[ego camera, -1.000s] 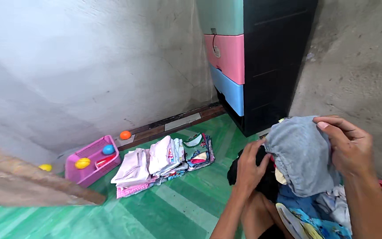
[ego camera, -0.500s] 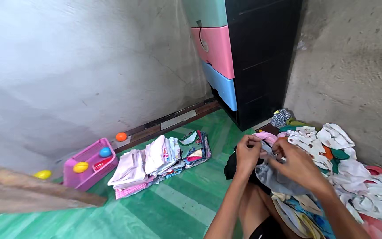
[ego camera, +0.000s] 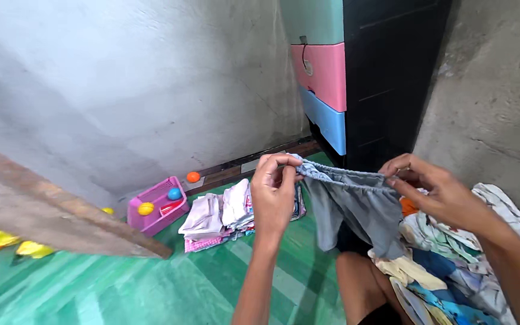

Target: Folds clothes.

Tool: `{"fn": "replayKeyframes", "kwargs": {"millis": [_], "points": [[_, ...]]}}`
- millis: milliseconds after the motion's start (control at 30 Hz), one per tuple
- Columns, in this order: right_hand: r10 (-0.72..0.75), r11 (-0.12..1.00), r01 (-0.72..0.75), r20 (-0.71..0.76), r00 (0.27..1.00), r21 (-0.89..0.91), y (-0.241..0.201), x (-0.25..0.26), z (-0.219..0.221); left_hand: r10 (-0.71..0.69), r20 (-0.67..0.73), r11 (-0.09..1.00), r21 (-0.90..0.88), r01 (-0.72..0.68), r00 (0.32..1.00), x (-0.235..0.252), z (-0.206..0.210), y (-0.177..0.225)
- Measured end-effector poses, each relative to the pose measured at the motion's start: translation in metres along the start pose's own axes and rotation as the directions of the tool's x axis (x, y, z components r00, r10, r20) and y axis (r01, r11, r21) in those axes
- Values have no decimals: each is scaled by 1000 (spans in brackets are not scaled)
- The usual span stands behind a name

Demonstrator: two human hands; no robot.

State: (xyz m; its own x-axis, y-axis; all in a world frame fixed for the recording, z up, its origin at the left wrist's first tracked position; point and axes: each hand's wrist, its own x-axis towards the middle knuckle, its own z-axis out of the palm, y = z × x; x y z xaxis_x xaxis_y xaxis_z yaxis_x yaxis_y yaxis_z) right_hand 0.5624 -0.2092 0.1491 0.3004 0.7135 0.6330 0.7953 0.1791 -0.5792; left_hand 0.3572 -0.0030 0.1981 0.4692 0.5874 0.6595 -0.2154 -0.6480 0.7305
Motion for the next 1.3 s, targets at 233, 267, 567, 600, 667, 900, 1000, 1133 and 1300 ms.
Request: {"fn": "replayKeyframes", "kwargs": {"millis": [233, 267, 567, 600, 667, 900, 1000, 1133, 1300], "points": [[-186, 864, 279, 250, 950, -419, -53, 68, -2, 252, 215, 619, 713, -328, 943, 6, -65, 20], [-192, 851, 300, 275, 942, -431, -57, 75, 2, 241, 230, 591, 736, -330, 943, 6, -74, 21], [-297, 892, 391, 355, 886, -228, -44, 103, 26, 89, 249, 605, 756, -251, 964, -12, -142, -2], [-265, 915, 351, 362, 893, -196, -43, 102, 28, 77, 253, 646, 724, -242, 964, -15, -147, -6], [-176, 964, 238, 387, 905, -117, -43, 100, 30, 59, 291, 733, 636, -240, 955, -19, -156, -12], [-64, 928, -120, 468, 881, 353, -39, 100, 52, -42, 414, 992, -89, 86, 910, -29, -158, -28], [56, 922, -194, 381, 923, 334, -36, 102, 70, -212, 290, 964, -98, 249, 933, -30, -150, -32], [217, 926, -289, 283, 934, 244, -52, 93, 98, -241, 118, 957, 195, 216, 963, -38, -133, -29], [124, 888, -254, 332, 935, 383, -94, 71, 123, -47, 199, 979, 205, 5, 979, -64, -105, -5]]}}
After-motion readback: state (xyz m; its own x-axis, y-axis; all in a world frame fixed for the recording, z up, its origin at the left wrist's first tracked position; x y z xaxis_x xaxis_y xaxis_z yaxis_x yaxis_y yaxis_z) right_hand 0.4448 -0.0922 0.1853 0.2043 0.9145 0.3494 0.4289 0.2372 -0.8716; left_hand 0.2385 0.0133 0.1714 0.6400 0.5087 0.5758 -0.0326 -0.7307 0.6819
